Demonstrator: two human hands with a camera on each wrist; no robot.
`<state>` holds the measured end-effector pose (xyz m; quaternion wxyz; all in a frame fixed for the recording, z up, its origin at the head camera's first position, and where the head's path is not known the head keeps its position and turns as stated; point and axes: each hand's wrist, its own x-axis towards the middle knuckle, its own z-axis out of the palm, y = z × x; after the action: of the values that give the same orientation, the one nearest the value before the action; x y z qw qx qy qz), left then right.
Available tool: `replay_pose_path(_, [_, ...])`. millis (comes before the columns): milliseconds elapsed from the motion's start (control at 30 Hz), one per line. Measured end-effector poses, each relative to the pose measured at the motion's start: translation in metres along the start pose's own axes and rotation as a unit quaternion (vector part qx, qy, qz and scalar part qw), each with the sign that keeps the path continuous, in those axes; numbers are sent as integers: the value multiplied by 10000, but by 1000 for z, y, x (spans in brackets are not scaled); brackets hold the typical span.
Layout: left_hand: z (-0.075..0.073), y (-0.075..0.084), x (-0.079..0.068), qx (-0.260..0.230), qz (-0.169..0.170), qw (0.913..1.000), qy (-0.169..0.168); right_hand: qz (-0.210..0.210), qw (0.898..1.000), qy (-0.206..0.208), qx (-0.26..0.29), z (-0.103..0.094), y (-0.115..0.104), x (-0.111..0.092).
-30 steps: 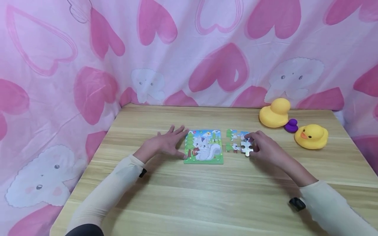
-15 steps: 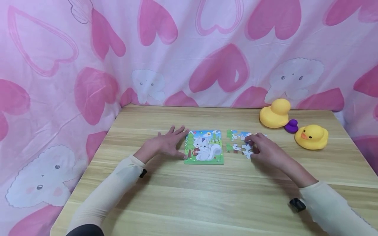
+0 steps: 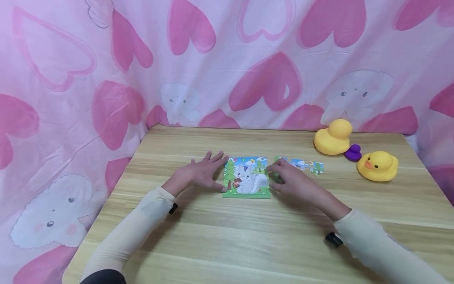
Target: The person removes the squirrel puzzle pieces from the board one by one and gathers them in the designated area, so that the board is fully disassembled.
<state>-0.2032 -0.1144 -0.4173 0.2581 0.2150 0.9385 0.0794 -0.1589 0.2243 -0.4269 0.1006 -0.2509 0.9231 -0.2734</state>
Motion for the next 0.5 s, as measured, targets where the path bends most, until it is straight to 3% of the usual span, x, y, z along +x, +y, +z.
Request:
replay_pose_path(200, [0, 2, 0, -24, -22, 10000, 14, 43, 9997, -208, -145, 13, -18, 10])
replay_pose_path(500, [1, 0, 1, -2, -15, 10000, 25, 123, 9971, -86, -750, 21, -34, 16])
